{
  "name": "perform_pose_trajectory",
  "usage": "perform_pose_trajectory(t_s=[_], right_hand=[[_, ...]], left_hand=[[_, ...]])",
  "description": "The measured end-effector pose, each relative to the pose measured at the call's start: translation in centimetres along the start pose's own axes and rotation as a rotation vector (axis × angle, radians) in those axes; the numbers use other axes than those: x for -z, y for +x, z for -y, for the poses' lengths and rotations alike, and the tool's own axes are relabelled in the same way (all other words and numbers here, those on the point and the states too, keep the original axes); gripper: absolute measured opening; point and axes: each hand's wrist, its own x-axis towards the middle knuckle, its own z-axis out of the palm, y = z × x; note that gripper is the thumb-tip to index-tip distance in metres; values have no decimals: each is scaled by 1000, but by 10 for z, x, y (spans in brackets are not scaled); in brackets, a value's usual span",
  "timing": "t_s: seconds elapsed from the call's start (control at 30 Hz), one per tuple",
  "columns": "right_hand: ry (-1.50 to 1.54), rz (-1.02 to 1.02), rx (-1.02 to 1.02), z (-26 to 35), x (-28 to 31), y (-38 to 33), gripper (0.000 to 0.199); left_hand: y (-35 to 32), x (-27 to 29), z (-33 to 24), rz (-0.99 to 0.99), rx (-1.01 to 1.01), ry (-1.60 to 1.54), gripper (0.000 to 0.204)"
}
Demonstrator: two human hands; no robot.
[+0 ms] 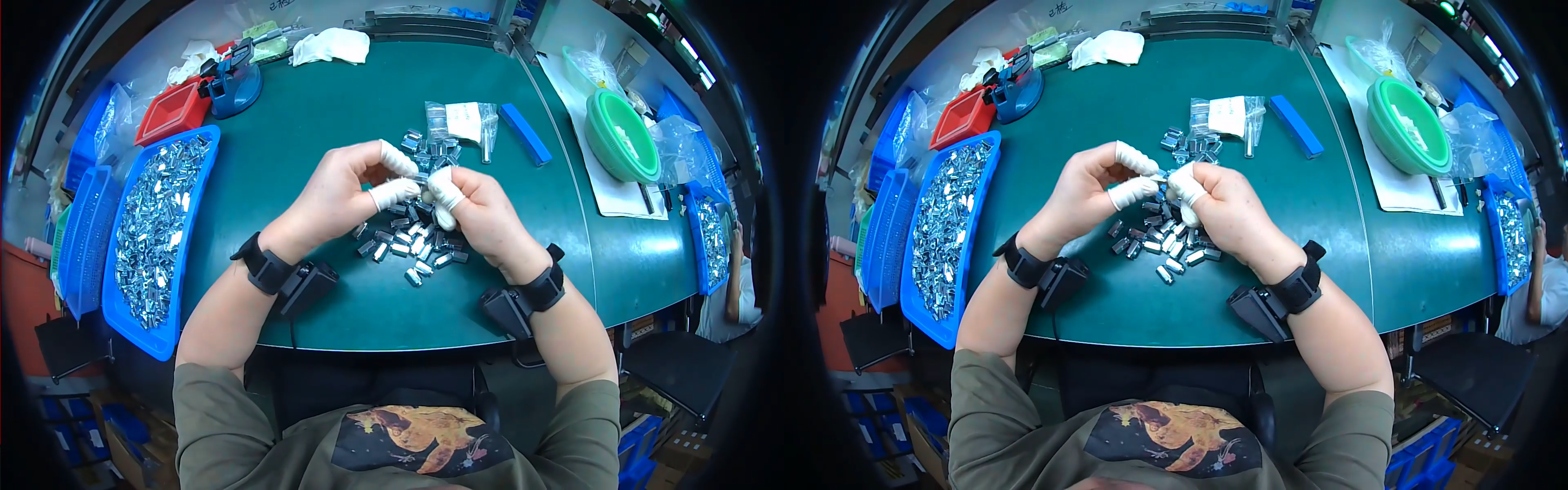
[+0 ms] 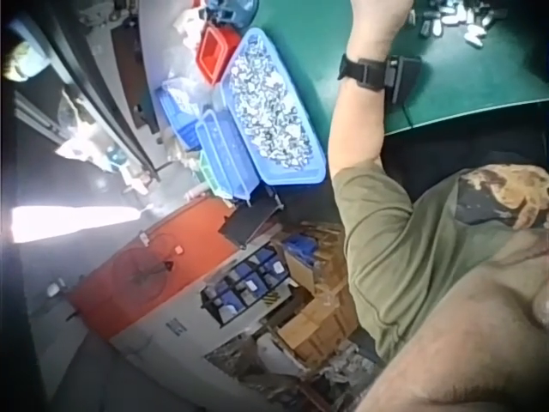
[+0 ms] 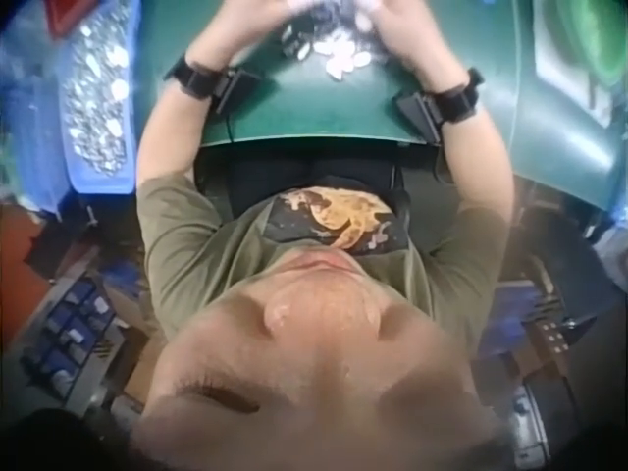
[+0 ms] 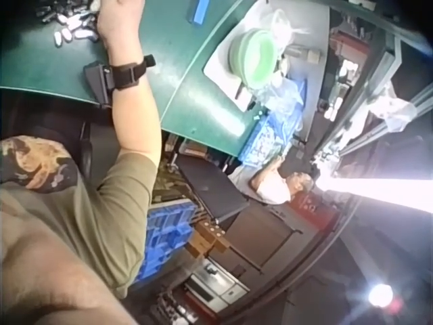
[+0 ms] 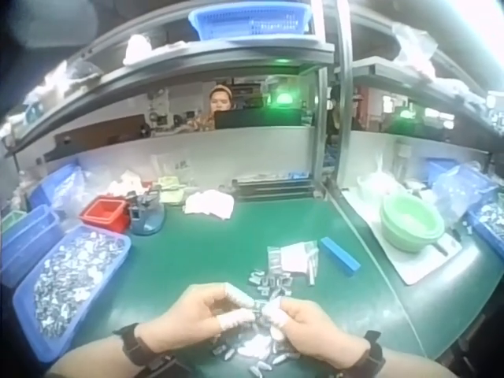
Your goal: The person assembles metal components by hand, picking up a small metal pin and a hollow metal block, inserting the pin into the block, and then placing the assembled unit onto the green work surface.
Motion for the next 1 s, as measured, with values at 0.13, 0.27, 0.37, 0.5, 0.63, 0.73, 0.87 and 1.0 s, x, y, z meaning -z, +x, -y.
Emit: perform_pose_trajectory(t_s=[0.13, 0.27, 0.37, 0.5, 0.63, 0.73, 0.87, 1.0], right_hand=[[235, 129, -135, -1, 4, -1, 20], [438, 199, -206, 0, 5, 0, 21], [465, 199, -220, 3, 3, -1, 22], [364, 82, -180, 2, -4, 0, 22], [212, -68, -119, 4, -3, 0, 23], [172, -118, -114, 6, -3, -1, 24], [239, -260, -54, 4, -2, 1, 24], [375, -481, 30, 5, 8, 8, 25]], left_hand=[[-1, 1, -8, 7, -142, 178, 13], [-2, 0, -19, -2, -240, 209, 15], [-5, -1, -20, -13, -251, 199, 16], [-2, 5, -8, -72, -211, 124, 15], [6, 41, 24, -332, -113, -33, 16], [6, 102, 50, -777, -29, 212, 20], [-18, 197, 73, -1461, 11, 237, 21], [-26, 215, 75, -1861, 261, 410, 26]])
